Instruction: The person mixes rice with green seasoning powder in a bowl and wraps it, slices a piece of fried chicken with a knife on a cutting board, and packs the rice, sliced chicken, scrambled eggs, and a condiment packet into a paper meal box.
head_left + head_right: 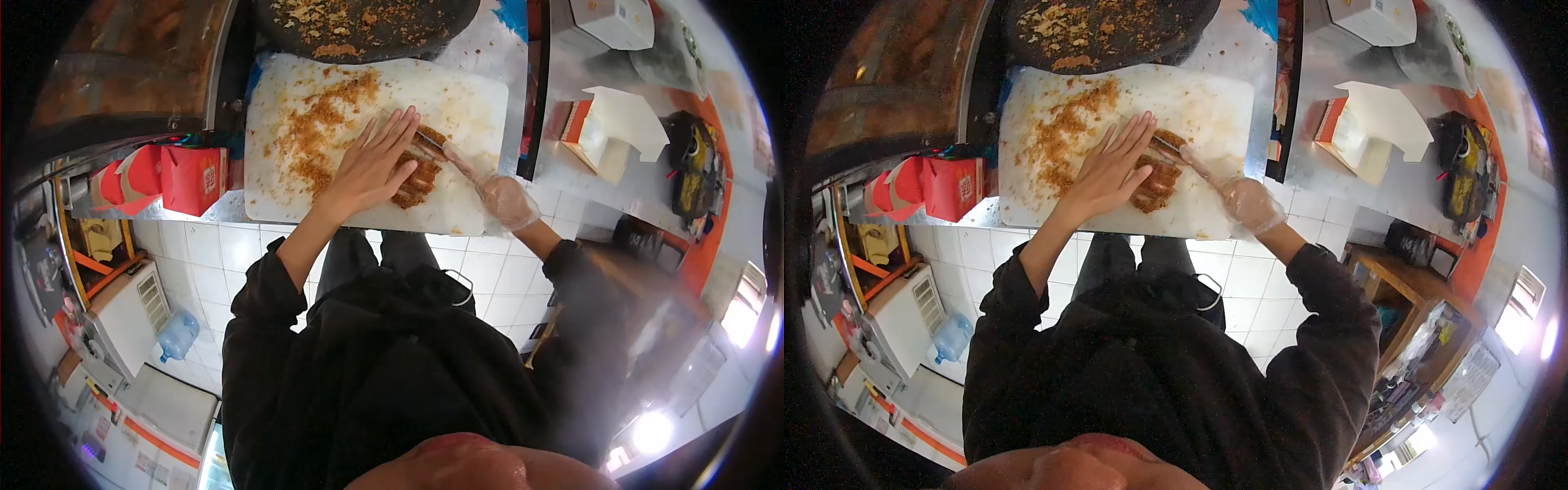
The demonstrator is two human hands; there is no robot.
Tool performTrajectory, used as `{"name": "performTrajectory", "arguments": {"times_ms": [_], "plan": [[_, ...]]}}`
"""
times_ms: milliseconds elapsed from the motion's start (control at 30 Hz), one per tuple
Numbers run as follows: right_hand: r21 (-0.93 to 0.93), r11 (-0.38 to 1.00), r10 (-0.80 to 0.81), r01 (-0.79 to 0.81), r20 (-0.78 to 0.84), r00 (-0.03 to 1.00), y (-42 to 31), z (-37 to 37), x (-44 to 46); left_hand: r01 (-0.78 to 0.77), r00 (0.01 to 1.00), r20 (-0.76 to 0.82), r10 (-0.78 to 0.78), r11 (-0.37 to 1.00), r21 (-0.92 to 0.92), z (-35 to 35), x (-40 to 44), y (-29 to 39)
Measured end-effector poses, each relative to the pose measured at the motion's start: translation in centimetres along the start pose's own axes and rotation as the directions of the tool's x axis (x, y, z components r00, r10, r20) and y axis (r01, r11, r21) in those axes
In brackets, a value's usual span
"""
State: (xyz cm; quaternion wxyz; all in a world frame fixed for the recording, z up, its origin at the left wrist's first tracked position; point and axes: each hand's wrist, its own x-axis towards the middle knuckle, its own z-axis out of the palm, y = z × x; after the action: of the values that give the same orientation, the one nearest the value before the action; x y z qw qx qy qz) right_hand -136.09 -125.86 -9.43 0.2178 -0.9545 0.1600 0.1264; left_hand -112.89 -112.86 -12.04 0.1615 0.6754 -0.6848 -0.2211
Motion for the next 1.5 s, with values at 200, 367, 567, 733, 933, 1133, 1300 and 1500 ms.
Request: {"name": "performTrajectory", "arguments": {"times_ms": [200,367,567,733,933,1133,1300,1500], "plan": [[0.177,0.982,0.052,-0.067,0.091,0.995,0.9,-1.4,0.3,-0.004,1.0,-0.011,0.005,0.998,0.056,0.4,1.4,-0.4],[-0.005,0.998,0.067,-0.066,0.077,0.995,4.4,1.9,0.5,0.04,0.992,0.118,-0.034,0.998,-0.043,-1.3,1.7,-0.9],[-0.381,0.908,0.228,-0.175,0.1,0.969,0.7,-5.9,1.7,-0.196,0.928,-0.37,-0.034,0.8,-0.566,-7.7,-4.6,1.5],[-0.413,0.906,0.072,-0.097,-0.075,0.995,-0.9,-5.8,5.2,0.007,0.91,-0.271,-0.315,0.663,-0.749,-6.8,-13.6,1.0],[-0.098,0.994,0.022,-0.048,-0.248,0.969,-7.5,0.9,6.0,0.075,0.79,-0.307,-0.531,0.581,-0.811,-4.2,-21.0,0.4],[-0.073,0.985,0.134,-0.153,-0.215,0.967,-7.7,5.6,8.6,0.03,0.789,-0.369,-0.491,0.631,-0.775,-3.2,-20.4,0.8],[0.212,0.966,0.212,-0.149,-0.312,0.926,-7.6,6.7,7.8,0.054,0.831,-0.371,-0.414,0.724,-0.687,-3.2,-17.7,1.6],[0.516,0.842,0.478,-0.161,-0.573,0.666,2.5,-4.4,-0.6,0.051,0.829,-0.373,-0.416,0.722,-0.69,-4.4,-16.1,2.1]]}}
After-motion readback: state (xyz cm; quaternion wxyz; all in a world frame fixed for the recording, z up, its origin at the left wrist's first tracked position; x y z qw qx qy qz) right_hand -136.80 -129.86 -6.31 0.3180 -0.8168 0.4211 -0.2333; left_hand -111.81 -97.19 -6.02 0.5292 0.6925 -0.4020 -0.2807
